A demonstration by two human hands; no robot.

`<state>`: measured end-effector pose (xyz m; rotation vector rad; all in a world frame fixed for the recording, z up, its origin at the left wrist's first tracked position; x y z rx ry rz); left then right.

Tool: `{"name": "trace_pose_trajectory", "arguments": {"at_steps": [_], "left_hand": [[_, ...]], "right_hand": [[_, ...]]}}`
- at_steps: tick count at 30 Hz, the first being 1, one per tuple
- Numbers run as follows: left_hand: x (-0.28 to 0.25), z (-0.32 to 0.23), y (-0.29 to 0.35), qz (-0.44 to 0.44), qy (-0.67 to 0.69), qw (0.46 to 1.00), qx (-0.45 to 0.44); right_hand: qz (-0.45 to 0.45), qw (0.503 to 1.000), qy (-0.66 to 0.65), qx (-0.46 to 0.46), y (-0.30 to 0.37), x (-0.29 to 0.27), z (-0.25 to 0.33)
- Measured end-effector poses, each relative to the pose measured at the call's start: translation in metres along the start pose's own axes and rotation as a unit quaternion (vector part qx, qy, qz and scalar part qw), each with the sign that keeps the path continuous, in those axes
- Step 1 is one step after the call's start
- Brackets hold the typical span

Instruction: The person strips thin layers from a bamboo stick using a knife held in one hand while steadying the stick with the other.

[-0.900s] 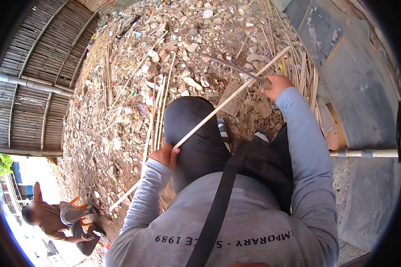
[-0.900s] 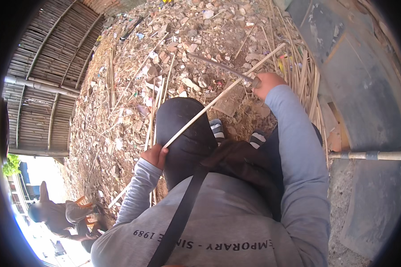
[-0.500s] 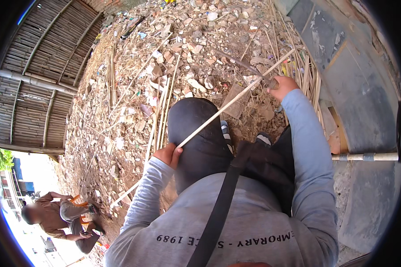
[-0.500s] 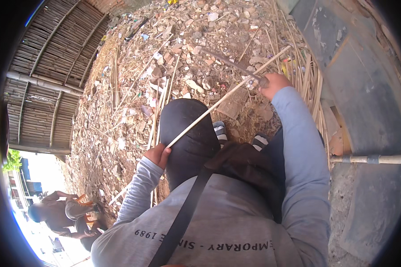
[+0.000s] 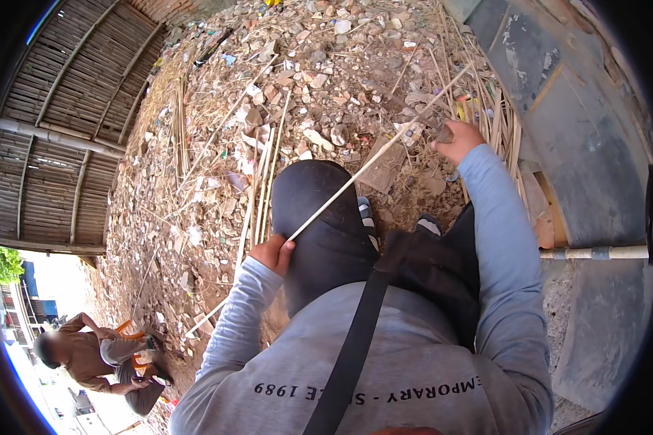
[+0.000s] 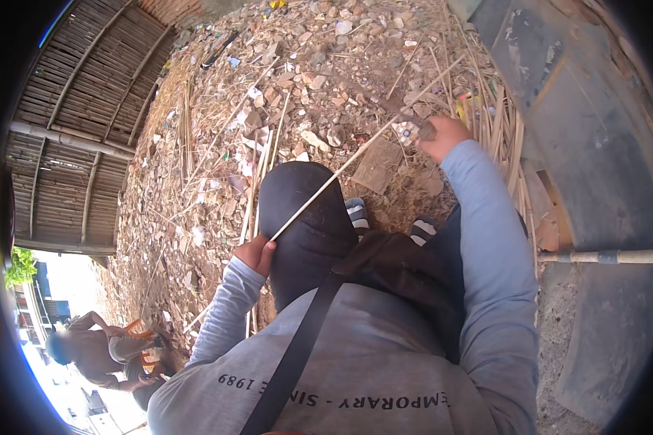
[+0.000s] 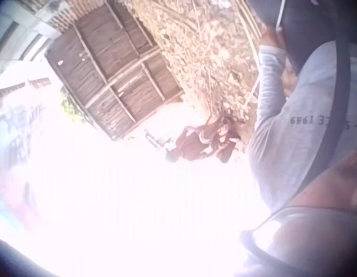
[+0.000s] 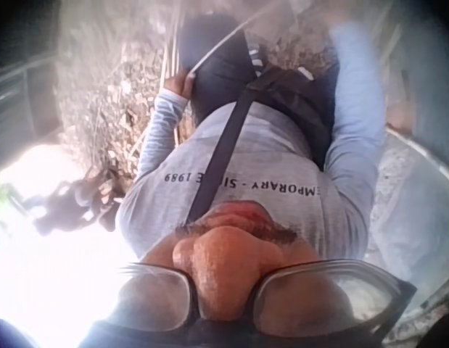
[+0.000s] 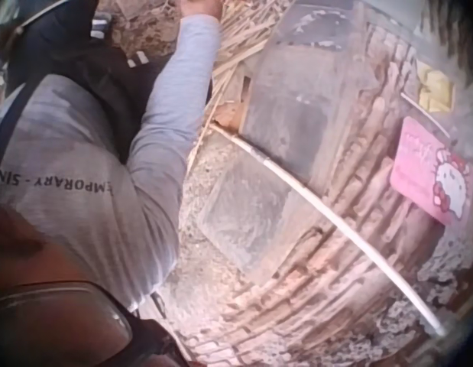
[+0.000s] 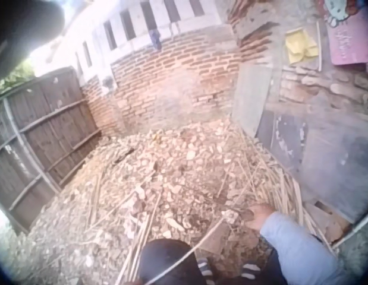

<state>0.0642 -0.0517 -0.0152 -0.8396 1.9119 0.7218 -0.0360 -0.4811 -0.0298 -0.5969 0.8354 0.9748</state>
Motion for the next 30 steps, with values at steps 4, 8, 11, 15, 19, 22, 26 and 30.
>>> {"name": "trace_pose_trajectory", "arguments": {"at_steps": [4,8,11,15,19,22,26,30], "left_hand": [[0.003,0.006,-0.003,0.025,0.008,1.0,-0.012],[0.006,0.005,-0.001,0.011,-0.003,1.0,0.002],[0.005,0.006,-0.002,0.002,-0.016,1.0,-0.003],[0.005,0.005,-0.001,-0.003,-0.039,0.999,-0.018],[0.003,0.003,0.0,0.0,-0.04,0.999,-0.015],[0.003,0.001,-0.002,-0.014,-0.023,1.0,0.006],[0.001,0.002,0.0,-0.017,-0.034,0.999,-0.001],[-0.001,-0.001,0.0,-0.016,-0.033,0.999,-0.023]], "right_hand": [[0.12,0.985,0.067,-0.105,0.011,0.016,0.054],[0.048,0.997,0.033,-0.05,0.006,0.006,0.015],[0.003,0.997,0.023,0.069,-0.008,-0.01,-0.025],[0.02,0.999,0.036,-0.026,0.007,-0.003,0.015],[0.141,0.984,0.074,-0.076,0.014,0.014,0.049],[0.081,0.996,-0.019,0.018,-0.002,0.012,0.003],[0.007,0.998,0.004,0.057,-0.011,0.001,-0.025],[0.05,0.999,0.015,-0.008,0.005,0.009,0.022]]}}
Point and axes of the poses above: each hand's wrist, its own y-axis away from the middle knuckle, its own x-axis out of the palm, z = x × y, the point moved 8 cm from there along -y, towards the middle knuckle, and after that the axes turned 7 degrees about -x, right-handed, at the moved point
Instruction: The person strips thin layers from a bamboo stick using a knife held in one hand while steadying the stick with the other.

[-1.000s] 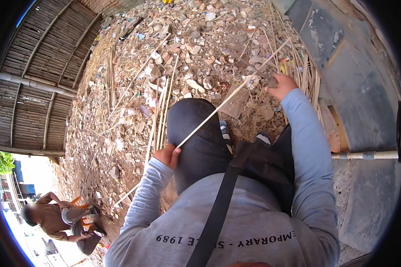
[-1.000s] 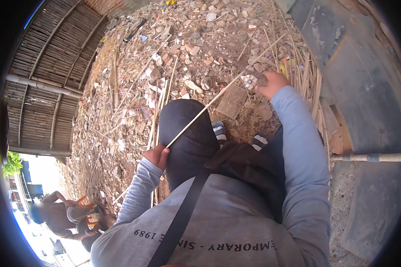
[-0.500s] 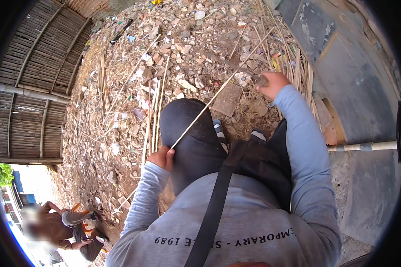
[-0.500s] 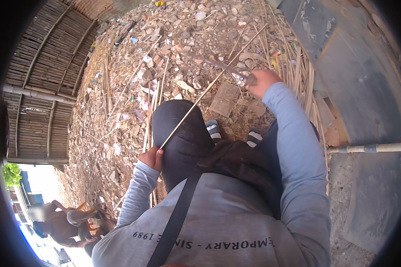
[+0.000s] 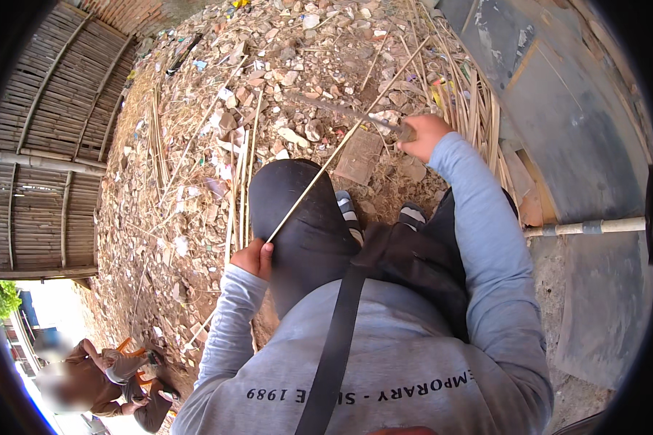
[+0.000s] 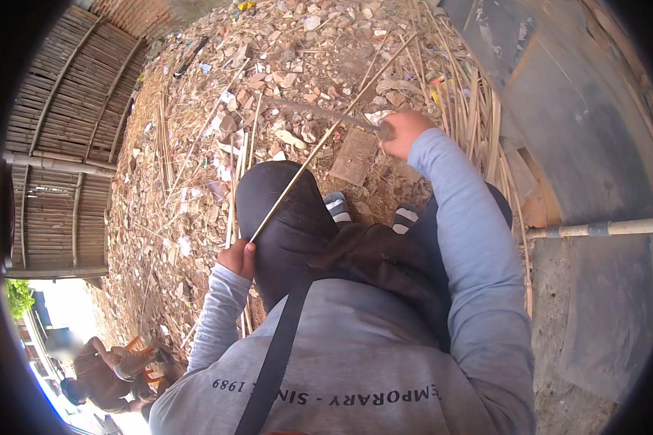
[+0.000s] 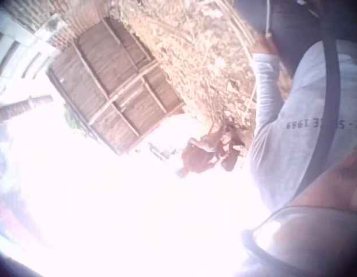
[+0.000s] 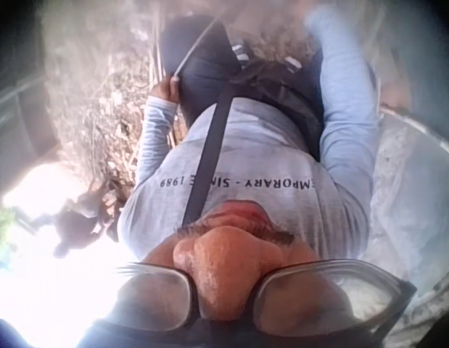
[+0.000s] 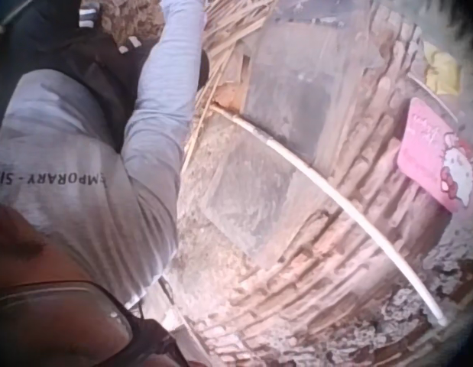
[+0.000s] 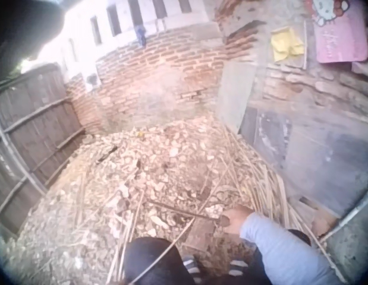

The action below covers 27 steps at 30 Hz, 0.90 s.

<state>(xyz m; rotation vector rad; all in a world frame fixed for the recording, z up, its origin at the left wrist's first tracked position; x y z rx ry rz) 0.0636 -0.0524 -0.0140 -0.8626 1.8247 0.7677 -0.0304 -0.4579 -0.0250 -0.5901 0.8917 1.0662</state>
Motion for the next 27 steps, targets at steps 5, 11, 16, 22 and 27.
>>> {"name": "trace_pose_trajectory", "arguments": {"at_steps": [5,11,16,22,27], "left_hand": [[-0.006,-0.006,0.002,0.003,0.049,0.999,-0.005],[-0.018,0.005,0.014,-0.042,0.017,0.999,-0.007],[-0.031,-0.006,0.014,-0.087,-0.004,0.996,0.003],[-0.019,0.005,0.016,-0.047,0.02,0.998,-0.026],[0.0,0.012,0.016,0.017,-0.002,0.997,-0.071]], "right_hand": [[0.064,0.995,0.026,-0.068,0.008,0.003,0.019],[0.043,0.999,-0.007,-0.032,0.004,-0.023,0.016],[-0.036,0.996,-0.04,-0.067,0.016,-0.026,0.01],[0.033,0.99,0.012,-0.134,0.009,0.009,0.036],[0.072,0.988,0.047,-0.128,0.009,0.024,0.033]]}}
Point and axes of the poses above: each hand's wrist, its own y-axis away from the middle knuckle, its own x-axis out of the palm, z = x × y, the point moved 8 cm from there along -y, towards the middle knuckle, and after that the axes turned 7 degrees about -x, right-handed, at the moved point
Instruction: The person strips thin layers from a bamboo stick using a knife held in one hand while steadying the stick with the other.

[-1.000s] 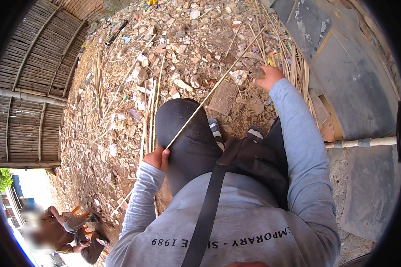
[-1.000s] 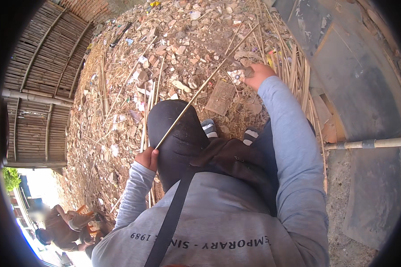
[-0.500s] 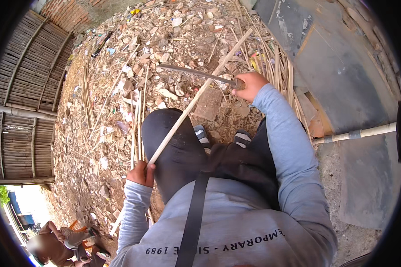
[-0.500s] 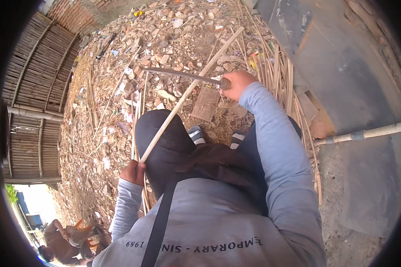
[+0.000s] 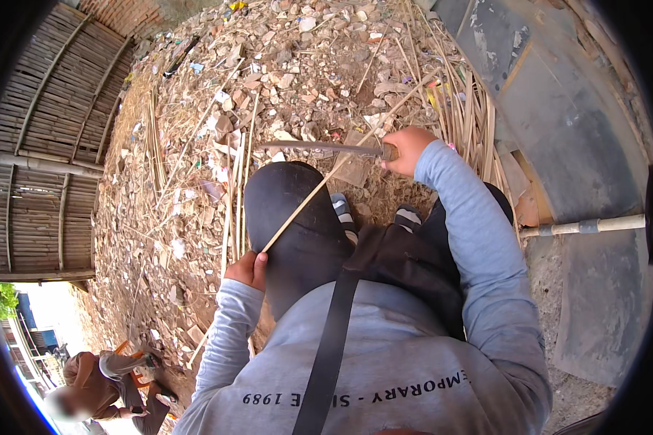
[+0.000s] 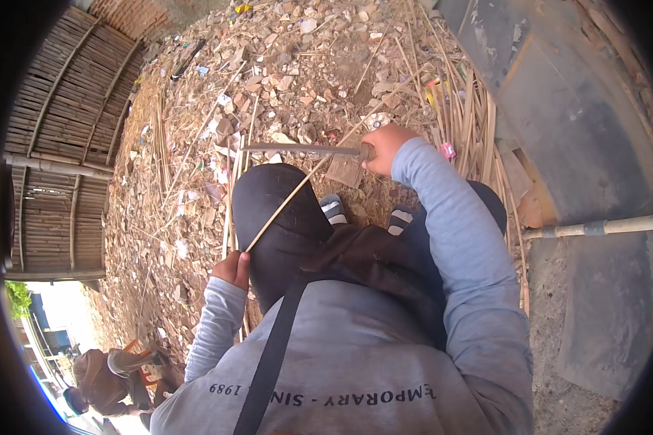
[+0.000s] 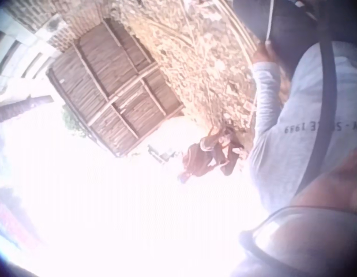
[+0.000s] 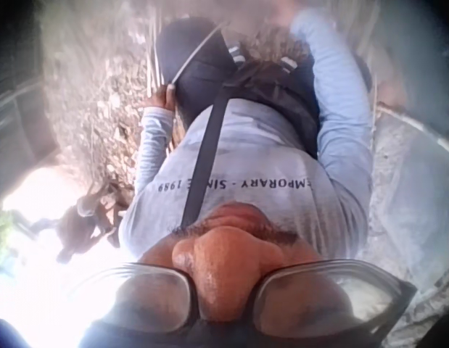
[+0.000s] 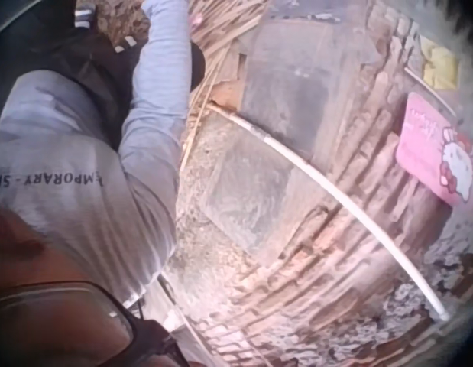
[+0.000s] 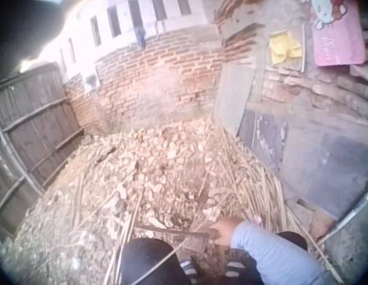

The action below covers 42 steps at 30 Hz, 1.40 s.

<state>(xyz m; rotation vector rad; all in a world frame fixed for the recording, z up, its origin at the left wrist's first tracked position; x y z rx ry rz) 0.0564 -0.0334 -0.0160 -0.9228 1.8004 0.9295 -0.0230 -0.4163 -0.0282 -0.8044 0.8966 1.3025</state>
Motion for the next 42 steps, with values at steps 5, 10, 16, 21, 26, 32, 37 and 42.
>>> {"name": "trace_pose_trajectory", "arguments": {"at_steps": [5,10,16,21,26,32,37,42], "left_hand": [[0.006,0.007,-0.004,0.0,0.005,1.0,0.023],[0.008,0.002,-0.009,0.017,-0.022,0.999,0.033],[0.008,0.004,-0.009,0.013,-0.014,1.0,0.019],[0.014,0.003,-0.007,0.001,-0.015,0.999,0.032],[0.007,0.001,-0.01,0.021,-0.023,0.999,0.011],[0.015,0.005,-0.014,0.017,-0.011,0.999,0.032],[0.011,0.013,-0.02,0.068,-0.016,0.998,-0.005],[0.01,0.008,-0.009,-0.028,-0.067,0.997,0.016]], "right_hand": [[-0.005,0.999,-0.014,0.049,-0.001,-0.007,0.01],[0.06,0.998,-0.014,0.031,-0.016,0.018,0.013],[-0.024,1.0,-0.002,0.014,-0.015,0.012,0.031],[-0.009,0.997,-0.031,0.073,-0.012,0.01,0.015],[-0.006,0.996,0.021,0.088,-0.013,0.004,0.008],[0.018,0.997,0.001,0.077,-0.016,0.02,0.005],[0.027,0.993,-0.008,0.113,-0.023,0.028,0.007],[0.008,0.997,0.025,0.07,-0.009,-0.004,0.025]]}}
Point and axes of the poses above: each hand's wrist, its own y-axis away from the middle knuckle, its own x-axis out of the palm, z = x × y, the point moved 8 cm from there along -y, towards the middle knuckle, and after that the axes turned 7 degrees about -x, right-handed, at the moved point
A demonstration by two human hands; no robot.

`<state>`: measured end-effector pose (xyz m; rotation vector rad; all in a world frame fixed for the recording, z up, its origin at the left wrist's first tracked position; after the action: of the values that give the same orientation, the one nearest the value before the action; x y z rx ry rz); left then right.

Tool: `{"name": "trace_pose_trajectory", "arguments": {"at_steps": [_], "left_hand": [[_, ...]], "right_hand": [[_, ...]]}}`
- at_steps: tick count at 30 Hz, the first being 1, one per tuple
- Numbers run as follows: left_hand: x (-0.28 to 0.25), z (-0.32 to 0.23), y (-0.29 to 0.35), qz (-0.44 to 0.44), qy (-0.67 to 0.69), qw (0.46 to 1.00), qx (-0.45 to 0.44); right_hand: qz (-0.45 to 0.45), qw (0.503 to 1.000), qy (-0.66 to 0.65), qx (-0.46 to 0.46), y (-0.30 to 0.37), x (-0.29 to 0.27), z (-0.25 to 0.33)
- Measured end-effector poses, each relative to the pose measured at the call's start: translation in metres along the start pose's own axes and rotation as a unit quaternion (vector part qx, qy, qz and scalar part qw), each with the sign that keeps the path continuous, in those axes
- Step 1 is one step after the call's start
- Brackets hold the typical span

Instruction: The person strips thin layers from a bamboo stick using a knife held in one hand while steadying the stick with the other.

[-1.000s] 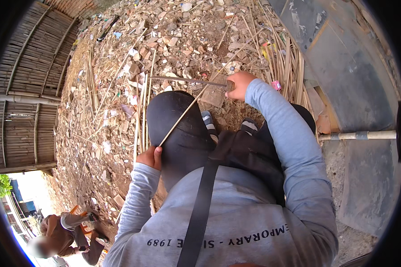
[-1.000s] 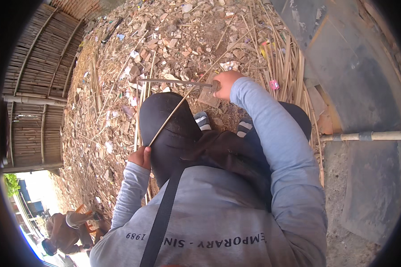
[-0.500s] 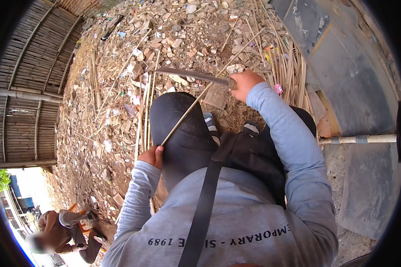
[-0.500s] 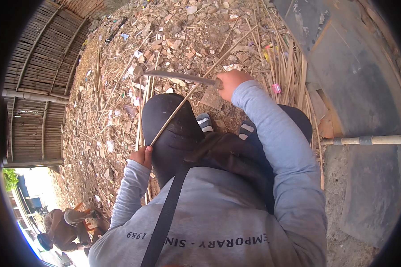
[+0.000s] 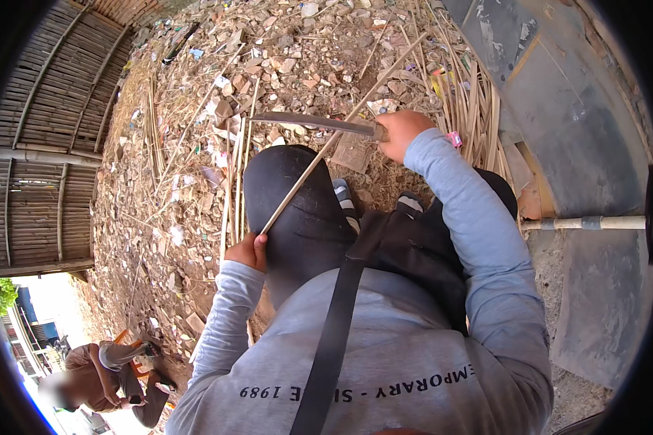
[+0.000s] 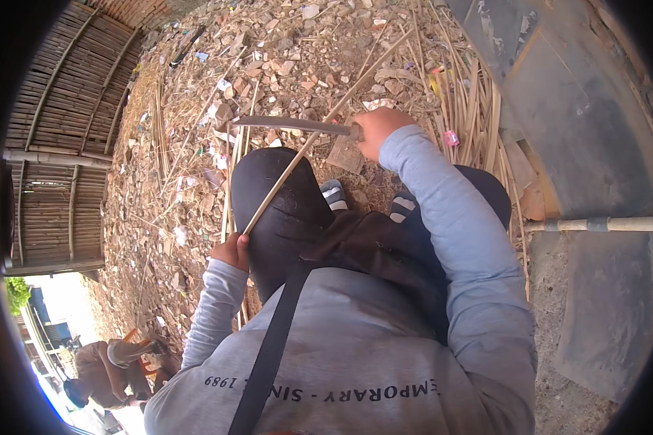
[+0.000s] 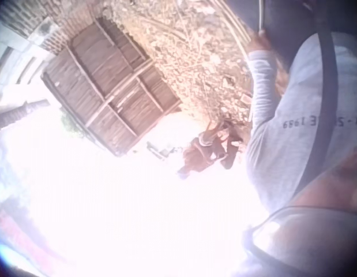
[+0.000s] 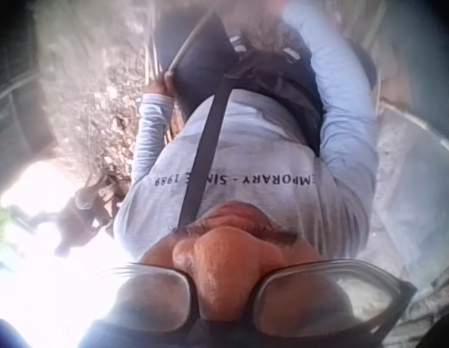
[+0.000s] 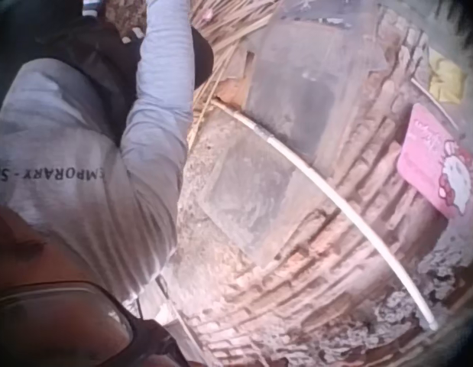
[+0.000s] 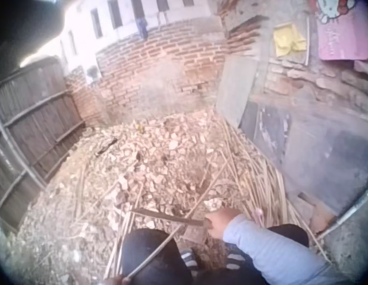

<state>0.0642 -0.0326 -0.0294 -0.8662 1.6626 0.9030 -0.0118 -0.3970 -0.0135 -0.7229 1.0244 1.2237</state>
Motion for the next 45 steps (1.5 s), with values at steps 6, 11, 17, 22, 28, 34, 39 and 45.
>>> {"name": "trace_pose_trajectory", "arguments": {"at_steps": [6,11,17,22,28,34,39,45], "left_hand": [[-0.006,-0.009,0.0,-0.011,0.002,1.0,-0.001],[-0.008,-0.01,0.007,-0.024,-0.001,1.0,0.005],[-0.014,-0.018,0.002,-0.023,-0.012,1.0,0.007],[-0.008,-0.011,0.008,-0.018,-0.031,0.999,-0.007],[-0.011,-0.023,0.006,-0.029,-0.015,0.999,0.008],[-0.022,-0.024,0.005,-0.009,0.006,1.0,0.019],[-0.006,-0.008,0.005,0.006,0.027,0.999,0.031],[-0.012,-0.017,0.004,0.007,0.026,0.999,0.034]], "right_hand": [[-0.017,0.999,-0.016,0.028,-0.01,0.015,-0.033],[0.045,0.998,0.037,-0.02,0.001,0.005,0.012],[-0.057,0.997,-0.004,0.059,-0.015,0.017,-0.064],[0.01,1.0,0.011,-0.009,-0.001,0.01,-0.007],[0.041,0.996,0.012,0.078,-0.015,0.038,-0.073],[0.06,0.995,0.049,0.062,-0.004,0.022,-0.038],[0.014,1.0,0.005,-0.014,0.005,0.007,-0.006],[0.02,0.995,0.027,0.091,-0.01,0.016,-0.064]]}}
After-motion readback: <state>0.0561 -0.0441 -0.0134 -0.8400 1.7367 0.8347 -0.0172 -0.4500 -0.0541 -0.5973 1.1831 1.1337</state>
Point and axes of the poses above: each hand's wrist, its own y-axis away from the middle knuckle, its own x-axis out of the palm, z = x × y, the point moved 8 cm from there along -y, towards the middle knuckle, and after that the axes turned 7 degrees about -x, right-handed, at the moved point
